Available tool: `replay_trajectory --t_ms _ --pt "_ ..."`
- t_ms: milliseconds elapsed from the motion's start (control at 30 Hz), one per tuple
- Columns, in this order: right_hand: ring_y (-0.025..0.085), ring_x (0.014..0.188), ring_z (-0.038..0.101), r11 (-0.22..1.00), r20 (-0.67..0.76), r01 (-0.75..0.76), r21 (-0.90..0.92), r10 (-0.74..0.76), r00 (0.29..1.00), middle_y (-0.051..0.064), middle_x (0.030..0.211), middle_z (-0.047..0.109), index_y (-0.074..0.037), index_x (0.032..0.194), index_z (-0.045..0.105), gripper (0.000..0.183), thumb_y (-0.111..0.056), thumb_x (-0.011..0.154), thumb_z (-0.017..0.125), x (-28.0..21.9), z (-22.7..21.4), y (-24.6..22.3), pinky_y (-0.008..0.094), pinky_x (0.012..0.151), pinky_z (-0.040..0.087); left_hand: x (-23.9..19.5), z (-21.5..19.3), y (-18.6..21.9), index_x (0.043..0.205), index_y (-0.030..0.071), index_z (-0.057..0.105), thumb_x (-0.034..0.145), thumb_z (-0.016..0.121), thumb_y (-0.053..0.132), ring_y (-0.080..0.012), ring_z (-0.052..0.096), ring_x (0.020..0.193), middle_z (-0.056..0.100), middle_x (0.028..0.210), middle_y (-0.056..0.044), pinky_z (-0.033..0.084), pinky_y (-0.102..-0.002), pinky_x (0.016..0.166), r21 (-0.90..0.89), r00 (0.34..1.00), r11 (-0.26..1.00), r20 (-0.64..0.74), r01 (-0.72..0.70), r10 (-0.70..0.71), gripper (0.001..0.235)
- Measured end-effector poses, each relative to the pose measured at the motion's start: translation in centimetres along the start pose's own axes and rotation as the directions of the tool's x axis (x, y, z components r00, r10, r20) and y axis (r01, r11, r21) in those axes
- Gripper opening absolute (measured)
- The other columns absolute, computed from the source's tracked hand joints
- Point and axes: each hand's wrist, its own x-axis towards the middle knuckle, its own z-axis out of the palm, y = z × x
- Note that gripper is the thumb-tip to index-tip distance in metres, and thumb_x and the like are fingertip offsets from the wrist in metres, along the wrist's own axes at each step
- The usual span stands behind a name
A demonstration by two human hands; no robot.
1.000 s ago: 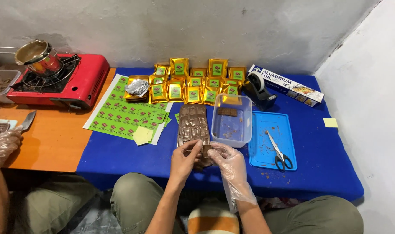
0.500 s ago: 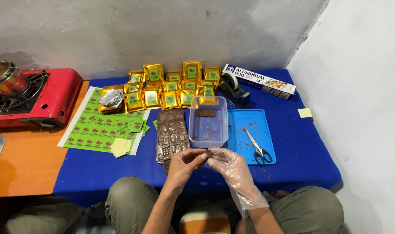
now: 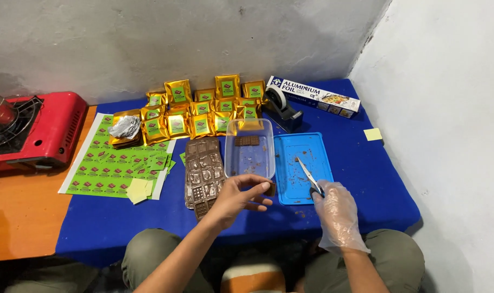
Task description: Unmolding chocolate bars from a plastic mold and placing them into a plastic container.
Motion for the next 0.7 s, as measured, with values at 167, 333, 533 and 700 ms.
replay_trajectory --t_ms 167,333,533,700 --pt "0.028 0.099 0.072 0.995 0.011 -0.026 -0.097 0.027 1.000 0.009 0.107 0.074 -0.017 0.123 0.071 0.035 -0.025 0.090 0.075 0.3 -0.2 -0.7 0.039 0.086 0.059 0.7 0.8 2.6 0.105 0.002 0.077 0.091 0.076 0.017 -0.0237 0.078 0.078 0.080 0.098 -0.016 0.066 -0.031 0.069 0.238 0.983 0.961 0.151 -0.143 0.109 0.021" --pt "0.031 0.091 0.075 0.985 0.053 -0.057 -0.163 0.067 0.996 0.010 0.099 0.076 -0.016 0.119 0.071 0.030 -0.025 0.090 0.073 0.6 -1.0 -1.5 0.043 0.077 0.063 1.5 1.6 4.3 0.098 0.012 0.081 0.093 0.076 0.018 -0.0104 0.061 0.067 0.064 0.097 -0.004 0.058 -0.025 0.061 0.492 0.943 0.804 0.147 -0.332 0.299 0.009" --pt "0.013 0.092 0.073 0.896 0.139 -0.284 0.340 0.251 0.958 -0.006 0.089 0.075 -0.019 0.132 0.072 0.040 -0.024 0.092 0.068 -0.6 -4.6 -2.9 0.027 0.089 0.054 2.1 1.5 5.6 0.107 0.007 0.077 0.097 0.070 0.023 -0.0177 0.073 0.057 0.071 0.077 -0.007 0.064 -0.028 0.055 0.487 0.954 0.830 0.250 -0.271 0.165 0.020" --pt "0.025 0.080 0.069 0.213 0.311 -0.365 0.906 0.249 0.917 0.021 0.090 0.075 0.005 0.129 0.071 0.044 0.001 0.086 0.073 -1.3 -6.2 -4.6 0.034 0.080 0.057 3.1 1.7 5.0 0.106 0.006 0.076 0.090 0.077 0.023 -0.0203 0.077 0.068 0.080 0.091 -0.012 0.062 -0.028 0.056 0.424 0.966 0.879 0.223 -0.217 0.131 0.023"
